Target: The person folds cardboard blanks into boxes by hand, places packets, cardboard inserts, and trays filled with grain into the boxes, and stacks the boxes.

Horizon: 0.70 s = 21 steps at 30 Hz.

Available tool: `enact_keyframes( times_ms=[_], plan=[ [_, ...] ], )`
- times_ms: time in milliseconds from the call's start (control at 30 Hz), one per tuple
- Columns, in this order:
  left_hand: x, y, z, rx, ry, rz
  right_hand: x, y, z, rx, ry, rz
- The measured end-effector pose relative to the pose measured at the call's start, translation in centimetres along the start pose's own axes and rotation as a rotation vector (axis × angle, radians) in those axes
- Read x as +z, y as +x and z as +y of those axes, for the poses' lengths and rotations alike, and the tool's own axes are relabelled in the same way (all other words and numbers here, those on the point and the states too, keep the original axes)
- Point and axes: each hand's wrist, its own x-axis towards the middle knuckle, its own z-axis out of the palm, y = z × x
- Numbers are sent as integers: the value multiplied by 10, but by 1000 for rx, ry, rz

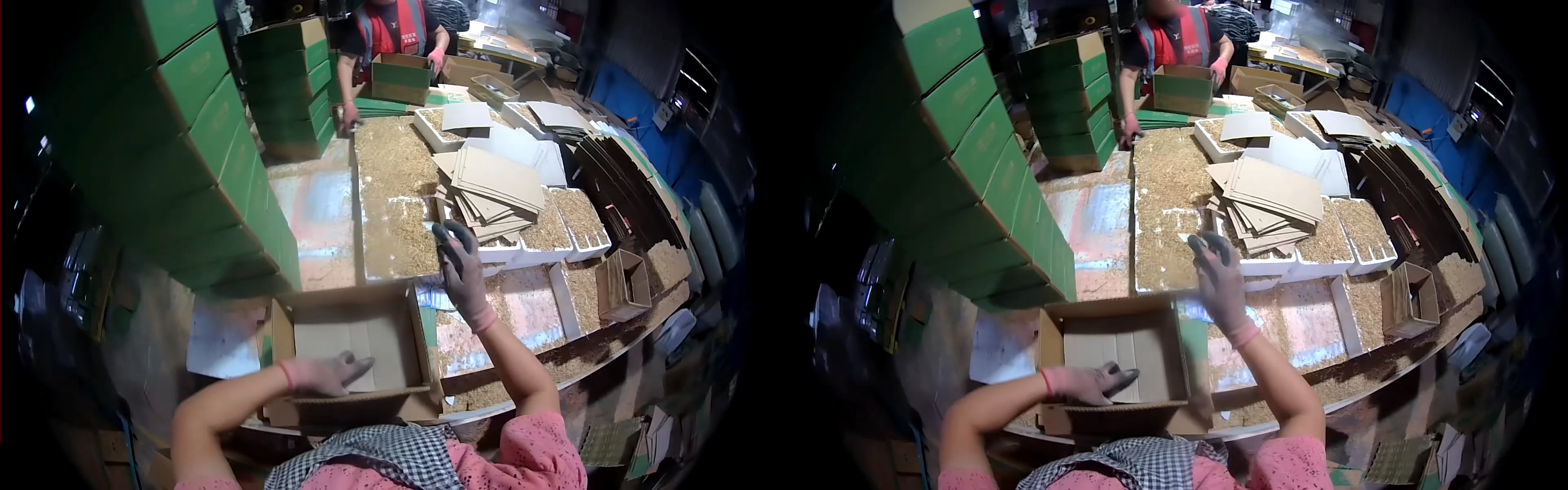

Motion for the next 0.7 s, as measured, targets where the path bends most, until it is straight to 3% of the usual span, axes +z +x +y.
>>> enact_keyframes(
  times_ms=[33,67,100,133,200,233,267,300,367,400,433,467,500,533,567,600,633,700],
  plan=[
    [-4,1,-1,-6,3,16,-8,11,-20,-222,-234,102],
    [-30,-7,-3,98,8,-38,-6,11,-38,-284,-129,121],
    [4,-34,1,69,-82,1,-5,-34,-73,-400,-286,-10],
    [-5,-34,-14,-6,113,239,20,-46,-65,-494,-63,-137],
    [-23,-65,6,-285,540,600,79,-103,-47,-625,-167,-679],
    [-31,-78,17,-430,520,754,71,-113,-56,-535,-302,-1008],
    [-14,-91,-10,-276,669,1200,66,-102,-53,-463,-185,-907],
    [11,-103,-41,-287,659,1197,50,-73,-64,-384,-67,-809],
    [66,-112,-88,-275,-503,1044,-4,-50,-51,-375,-135,-370],
    [96,-100,-95,-167,-997,973,-28,-45,-58,-298,-26,-166],
    [116,-90,-97,-41,-1481,857,-29,-60,-33,-272,-68,-314],
    [114,-83,-78,74,-1502,797,-9,-77,-21,-330,-55,-432],
    [125,-58,-86,14,-1409,840,16,-97,-14,-387,-42,-551],
    [117,-44,-72,-48,-1136,844,44,-119,-17,-286,-36,-580],
    [109,-31,-59,-115,-863,850,71,-127,-25,-368,-29,-647],
    [97,-13,-34,-372,-600,932,83,-128,-24,-358,-17,-732],
    [105,2,-40,-333,-505,1073,93,-127,-24,-350,2,-811],
    [110,-1,-47,-339,-535,1046,74,-141,-13,-37,-193,-395]
  ],
)
